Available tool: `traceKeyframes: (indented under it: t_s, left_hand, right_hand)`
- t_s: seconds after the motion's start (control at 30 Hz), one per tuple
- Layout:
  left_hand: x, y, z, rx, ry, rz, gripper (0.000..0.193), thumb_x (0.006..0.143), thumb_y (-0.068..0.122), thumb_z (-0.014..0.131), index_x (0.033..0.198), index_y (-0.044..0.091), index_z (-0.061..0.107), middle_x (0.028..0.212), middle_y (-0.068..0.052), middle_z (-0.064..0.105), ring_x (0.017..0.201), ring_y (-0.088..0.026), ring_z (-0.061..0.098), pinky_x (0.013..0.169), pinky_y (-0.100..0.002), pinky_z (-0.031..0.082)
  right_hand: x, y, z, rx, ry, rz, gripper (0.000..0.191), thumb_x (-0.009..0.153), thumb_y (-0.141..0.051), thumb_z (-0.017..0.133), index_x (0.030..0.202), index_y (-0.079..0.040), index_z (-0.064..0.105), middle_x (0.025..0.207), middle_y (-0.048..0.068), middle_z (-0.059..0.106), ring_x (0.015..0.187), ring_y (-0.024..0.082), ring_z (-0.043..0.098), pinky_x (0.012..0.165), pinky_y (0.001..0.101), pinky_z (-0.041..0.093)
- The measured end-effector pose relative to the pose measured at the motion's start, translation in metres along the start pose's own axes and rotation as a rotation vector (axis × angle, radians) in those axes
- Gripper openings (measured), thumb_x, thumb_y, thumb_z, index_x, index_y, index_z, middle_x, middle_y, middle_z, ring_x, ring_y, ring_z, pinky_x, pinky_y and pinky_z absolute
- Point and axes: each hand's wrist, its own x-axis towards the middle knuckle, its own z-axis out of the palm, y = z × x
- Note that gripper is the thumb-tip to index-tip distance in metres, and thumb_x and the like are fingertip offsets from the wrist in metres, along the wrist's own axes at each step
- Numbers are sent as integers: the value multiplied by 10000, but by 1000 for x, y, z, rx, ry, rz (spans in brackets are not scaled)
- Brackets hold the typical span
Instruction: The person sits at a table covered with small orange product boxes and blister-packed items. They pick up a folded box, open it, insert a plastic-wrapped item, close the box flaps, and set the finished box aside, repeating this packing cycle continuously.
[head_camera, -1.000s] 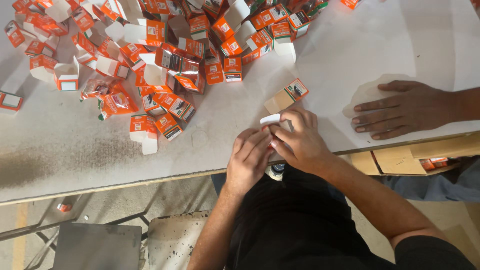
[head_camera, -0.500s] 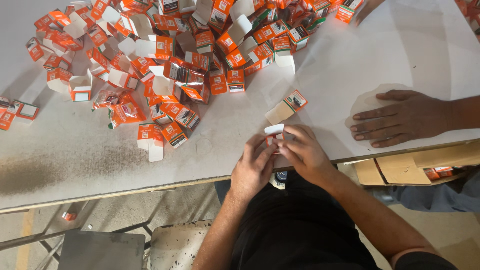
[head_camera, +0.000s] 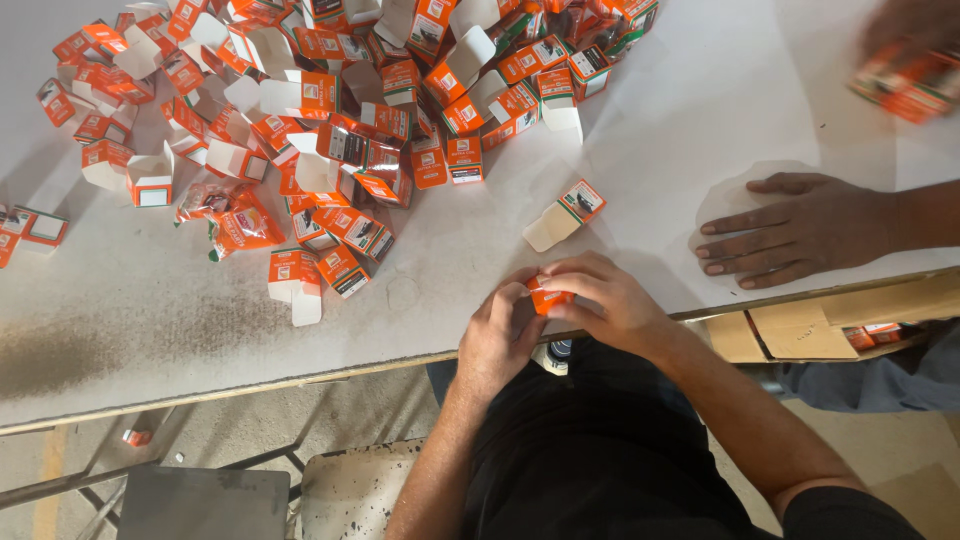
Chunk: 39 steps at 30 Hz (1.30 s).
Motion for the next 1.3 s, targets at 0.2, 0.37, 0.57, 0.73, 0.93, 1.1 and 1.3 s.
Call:
traceKeyframes:
  t_s: [0.2, 0.37, 0.57, 0.73, 0.93, 1.1, 1.3]
  left_hand:
    - [3, 9, -5, 21, -2, 45, 419, 873, 100, 824, 1188, 62, 550, 1370, -151, 627, 1158, -361, 696, 879, -404, 616]
    - [7, 15, -11, 241, -34, 208, 314, 823, 40, 763, 1113, 78, 646, 1418, -148, 564, 1310, -371, 597, 1047, -457, 550]
    - [22, 17, -26, 217, -132, 256, 423, 803, 62, 751, 1212, 89, 648, 1453, -185, 504, 1389, -395, 477, 1141, -529, 438]
    - [78, 9, -22, 475, -207, 414, 670, 689, -28, 700, 1330, 164, 673, 1511, -130, 517, 1426, -361, 462, 1161, -494, 436]
    - [133, -1, -3, 509, -584, 503, 400, 950, 121, 643, 1322, 268, 631, 1374, -52, 575, 1339, -265, 546, 1112, -443, 482]
    - [92, 2, -16, 564, -438, 658, 520, 788, 123, 650, 1298, 229, 658, 1307, -101, 598, 1169, -282, 572, 921, -435, 504]
    - [73, -9, -34, 552, -331, 391, 400, 835, 177, 750, 1199, 121, 596, 1298, -93, 564, 1267, -309, 576, 1009, -459, 523]
  right_hand:
    - [-1, 1, -2, 29, -38, -11, 275, 910, -99, 757, 1175, -105, 688, 1299, 84, 652, 1169, 285, 646, 909, 391, 576]
    - [-1, -11, -5, -277, -38, -169, 268, 861, -130, 747, 1118, -84, 686, 1332, 120, 633, 1167, 328, 625, 933, 443, 532]
    - [-2, -14, -33, -572, 30, -194, 257, 814, -162, 771, 1055, -112, 696, 1194, 121, 612, 1030, 342, 620, 867, 464, 507]
    - [34, 34, -99, -1135, 293, 51, 283, 777, -144, 773, 1046, -97, 701, 1267, 162, 622, 1116, 378, 595, 912, 500, 481]
    - [174, 117, -104, -832, 269, -198, 561, 752, 57, 624, 1307, -22, 657, 1438, 216, 594, 1353, 392, 533, 1102, 490, 492]
    - [192, 127, -100, -1026, -70, 243, 395, 789, -238, 772, 1176, -191, 717, 1271, 101, 641, 1294, 400, 464, 955, 625, 421]
    - [161, 138, -80, -757, 224, 160, 287, 828, -198, 794, 1061, -115, 648, 1125, 180, 612, 1130, 394, 537, 911, 582, 444]
